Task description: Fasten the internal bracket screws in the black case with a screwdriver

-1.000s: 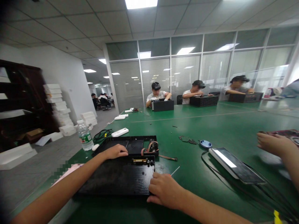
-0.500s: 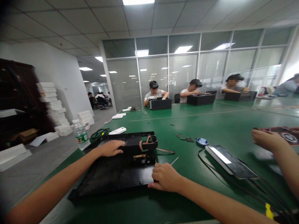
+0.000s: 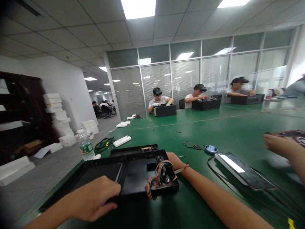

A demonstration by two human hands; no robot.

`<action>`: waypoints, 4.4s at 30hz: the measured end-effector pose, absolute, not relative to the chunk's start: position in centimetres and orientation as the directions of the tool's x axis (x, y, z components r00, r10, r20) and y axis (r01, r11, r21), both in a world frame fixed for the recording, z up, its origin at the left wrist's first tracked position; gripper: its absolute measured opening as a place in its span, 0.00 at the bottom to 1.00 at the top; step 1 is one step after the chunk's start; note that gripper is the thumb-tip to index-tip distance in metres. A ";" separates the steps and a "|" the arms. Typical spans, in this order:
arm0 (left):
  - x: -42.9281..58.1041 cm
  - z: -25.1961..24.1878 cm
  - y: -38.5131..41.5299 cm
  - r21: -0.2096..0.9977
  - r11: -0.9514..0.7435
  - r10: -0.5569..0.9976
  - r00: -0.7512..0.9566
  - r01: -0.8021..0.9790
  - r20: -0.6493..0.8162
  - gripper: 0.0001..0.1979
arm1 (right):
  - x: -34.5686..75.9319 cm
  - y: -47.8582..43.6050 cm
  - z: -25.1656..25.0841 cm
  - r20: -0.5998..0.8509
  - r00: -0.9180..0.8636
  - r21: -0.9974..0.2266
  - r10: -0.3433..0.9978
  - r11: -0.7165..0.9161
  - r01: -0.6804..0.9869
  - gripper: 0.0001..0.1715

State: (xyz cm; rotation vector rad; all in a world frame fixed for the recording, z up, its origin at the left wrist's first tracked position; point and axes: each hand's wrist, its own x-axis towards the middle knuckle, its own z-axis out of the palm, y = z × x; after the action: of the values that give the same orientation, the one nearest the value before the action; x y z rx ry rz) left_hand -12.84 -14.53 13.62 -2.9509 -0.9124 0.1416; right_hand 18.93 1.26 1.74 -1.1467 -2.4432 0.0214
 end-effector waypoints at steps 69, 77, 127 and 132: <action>-7.0 5.1 1.5 -0.103 -0.841 0.496 0.833 0.531 0.247 0.03 | 17.6 0.2 3.3 0.602 -0.104 -0.785 0.792 0.611 0.106 0.13; -3.4 4.2 2.9 0.353 -0.810 0.573 0.762 0.469 0.303 0.08 | 17.9 -0.4 3.4 0.592 -0.147 -0.785 0.792 0.608 0.116 0.14; -0.5 5.4 4.0 0.037 -0.924 0.382 0.918 0.380 0.108 0.10 | 18.2 -1.0 4.6 0.704 0.026 -0.709 0.710 0.700 0.089 0.11; -0.4 5.2 4.1 0.028 -0.920 0.392 0.916 0.391 0.087 0.10 | 18.4 -0.9 4.6 0.703 0.008 -0.706 0.711 0.698 0.117 0.11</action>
State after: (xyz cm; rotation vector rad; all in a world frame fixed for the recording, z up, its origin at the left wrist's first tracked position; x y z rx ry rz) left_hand -0.36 4.15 5.22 -3.0848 -0.6296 -0.1425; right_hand 18.38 -0.94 4.63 -0.7104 -1.5179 0.5311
